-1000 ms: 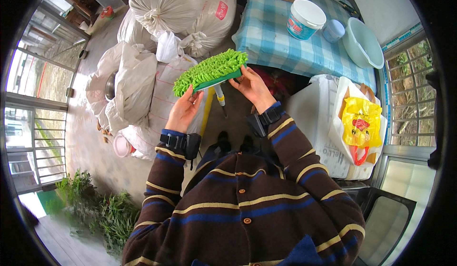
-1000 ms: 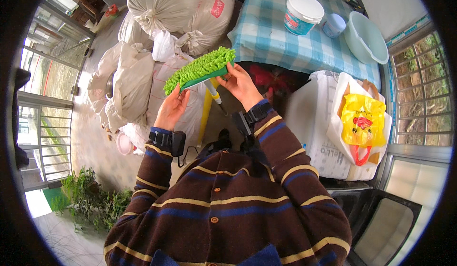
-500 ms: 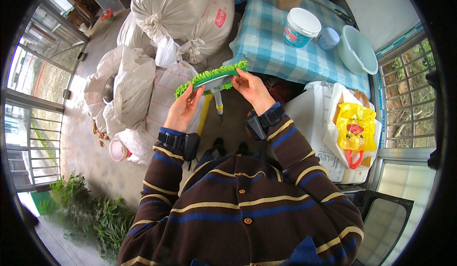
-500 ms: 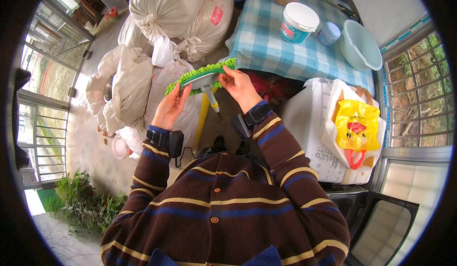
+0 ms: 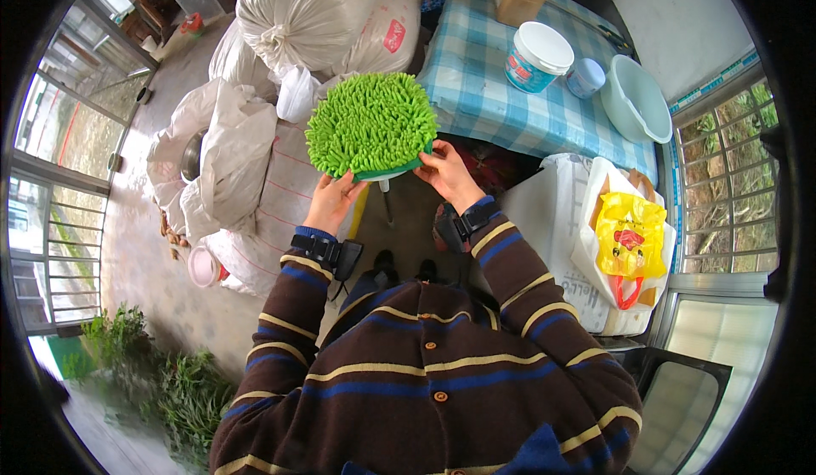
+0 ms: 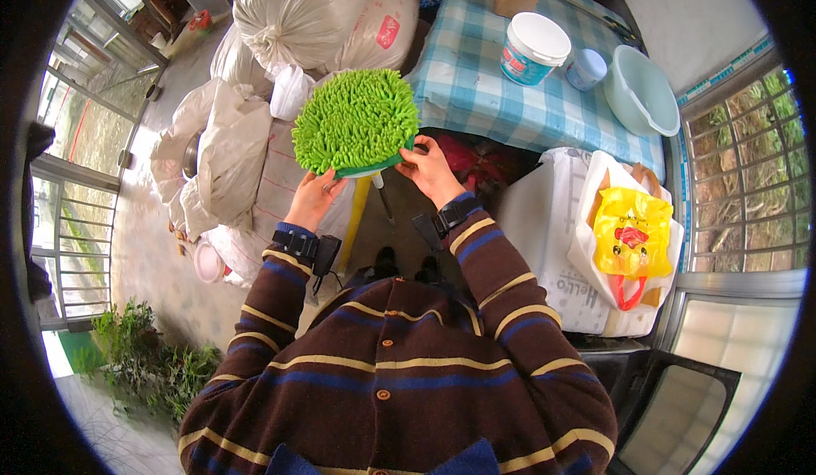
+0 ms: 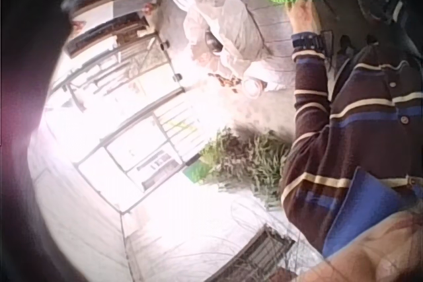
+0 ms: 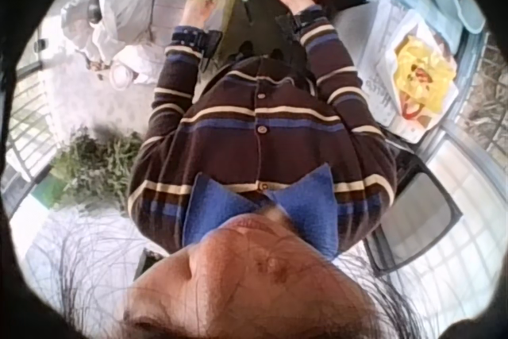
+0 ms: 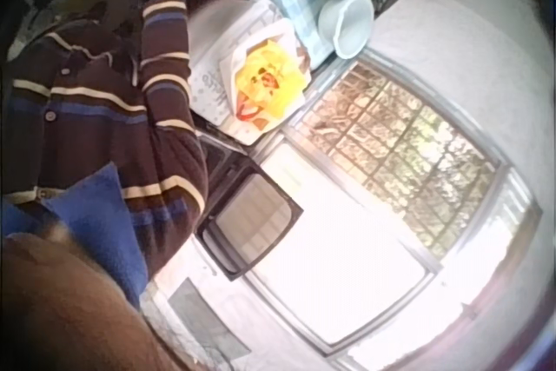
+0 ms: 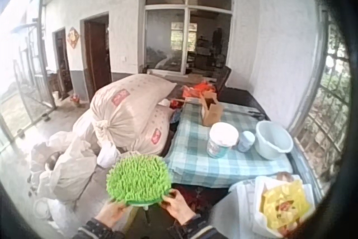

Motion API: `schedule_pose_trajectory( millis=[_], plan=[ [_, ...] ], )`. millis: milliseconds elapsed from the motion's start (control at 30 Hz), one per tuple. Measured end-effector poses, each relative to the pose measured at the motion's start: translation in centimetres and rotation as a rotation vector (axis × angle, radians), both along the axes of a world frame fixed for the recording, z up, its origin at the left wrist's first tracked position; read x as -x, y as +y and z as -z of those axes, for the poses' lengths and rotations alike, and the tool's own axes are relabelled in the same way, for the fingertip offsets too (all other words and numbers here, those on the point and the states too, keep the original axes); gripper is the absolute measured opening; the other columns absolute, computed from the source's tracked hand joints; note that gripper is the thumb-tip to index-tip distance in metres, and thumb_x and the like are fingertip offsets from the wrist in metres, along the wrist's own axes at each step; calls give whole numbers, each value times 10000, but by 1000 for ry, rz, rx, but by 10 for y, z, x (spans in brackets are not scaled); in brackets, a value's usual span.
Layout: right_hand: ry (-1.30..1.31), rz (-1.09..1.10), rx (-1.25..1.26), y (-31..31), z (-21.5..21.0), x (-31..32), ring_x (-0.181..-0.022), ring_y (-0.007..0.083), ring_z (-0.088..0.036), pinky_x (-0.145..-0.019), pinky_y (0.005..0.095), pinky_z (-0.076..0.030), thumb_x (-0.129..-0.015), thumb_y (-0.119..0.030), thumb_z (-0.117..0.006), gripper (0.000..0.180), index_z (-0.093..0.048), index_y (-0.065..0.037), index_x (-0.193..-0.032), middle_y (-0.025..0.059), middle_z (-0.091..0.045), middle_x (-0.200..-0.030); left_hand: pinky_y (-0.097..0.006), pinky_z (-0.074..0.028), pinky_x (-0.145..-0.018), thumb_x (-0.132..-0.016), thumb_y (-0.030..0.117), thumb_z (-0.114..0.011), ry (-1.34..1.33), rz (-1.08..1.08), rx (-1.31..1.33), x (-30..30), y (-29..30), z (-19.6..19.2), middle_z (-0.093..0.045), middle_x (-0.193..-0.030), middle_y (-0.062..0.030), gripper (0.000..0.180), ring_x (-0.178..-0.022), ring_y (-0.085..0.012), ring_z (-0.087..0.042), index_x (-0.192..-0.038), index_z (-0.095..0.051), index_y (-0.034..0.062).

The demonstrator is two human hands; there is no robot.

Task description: The person attaches a green microfiber mop head to a white plastic base, then walks to a round dining table and wipes its surface with a small cloth. They move several items on the table, including a plastic bag and bowls, and finally open a red plastic bag to remove a stalk of sugarcane, which they break in half.

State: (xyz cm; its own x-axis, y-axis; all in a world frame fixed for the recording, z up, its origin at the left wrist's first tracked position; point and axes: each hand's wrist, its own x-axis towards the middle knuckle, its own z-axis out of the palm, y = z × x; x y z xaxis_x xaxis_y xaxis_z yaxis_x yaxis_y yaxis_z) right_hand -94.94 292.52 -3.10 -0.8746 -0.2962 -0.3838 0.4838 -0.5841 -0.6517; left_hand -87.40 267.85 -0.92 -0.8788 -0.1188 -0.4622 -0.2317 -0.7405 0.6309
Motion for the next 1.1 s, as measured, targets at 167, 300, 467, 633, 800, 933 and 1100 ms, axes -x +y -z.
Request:
schedule_pose_trajectory(
  millis=[167, 300, 467, 633, 800, 933, 1100],
  plan=[
    [-94, 31, -200, -11, 17, -6, -894, 239, -664, -801, 409, -594, -873, 30, -702, 334, -481, -65, -1104, 85, -615, -1004, -544, -581, -953, -986, -60, -494, -122, 37, 126, -1, -1, 8, -528, -1335, -169, 393, -1184, -399, -597, -1329, -367, 83],
    [38, 94, -667, -25, 14, 0, -865, 251, -665, -661, 402, -612, -787, -18, -748, 417, -459, -13, -1087, 104, -597, -992, -546, -600, -918, -965, -100, -446, -120, 20, 183, 3, 4, 12, -513, -1326, -218, 430, -1170, -440, -606, -1331, -304, 74],
    [148, -149, -974, -22, 3, 2, -928, 339, -701, -603, 441, -642, -801, -114, -737, 621, -353, 24, -1269, 245, -614, -1144, -544, -629, -841, -959, -80, -409, -139, -35, 219, 7, 12, 19, -539, -1289, -229, 385, -1084, -457, -652, -1314, -318, 36],
    [283, -179, -1058, -35, 25, 0, -933, 422, -691, -749, 471, -565, -769, -231, -737, 745, -333, 28, -1339, 288, -662, -1037, -531, -645, -799, -931, -100, -384, -252, -88, 255, 10, 14, 29, -548, -1320, -201, 500, -1062, -427, -671, -1396, -345, 79],
    [353, -151, -1093, -44, 36, -1, -941, 358, -685, -791, 410, -545, -724, -143, -746, 818, -351, 5, -1425, 233, -658, -1105, -499, -648, -798, -891, -150, -396, -264, -70, 225, 8, 8, 31, -578, -1291, -177, 541, -1065, -387, -673, -1379, -432, 80],
    [382, -166, -1183, -42, 22, -4, -1000, 312, -667, -842, 382, -532, -706, -79, -731, 764, -433, -1, -1405, 185, -662, -1121, -471, -645, -800, -875, -148, -470, -299, -49, 261, 6, 6, 24, -581, -1286, -179, 469, -1060, -350, -675, -1303, -495, 42],
    [380, -54, -974, -46, 10, -3, -1038, 268, -653, -878, 360, -519, -742, 24, -667, 690, -486, -18, -1407, 140, -658, -1163, -425, -646, -783, -867, -115, -576, -397, -52, 635, 19, 12, 6, -598, -1256, -182, 533, -996, -306, -696, -1338, -364, 17]
  ],
)
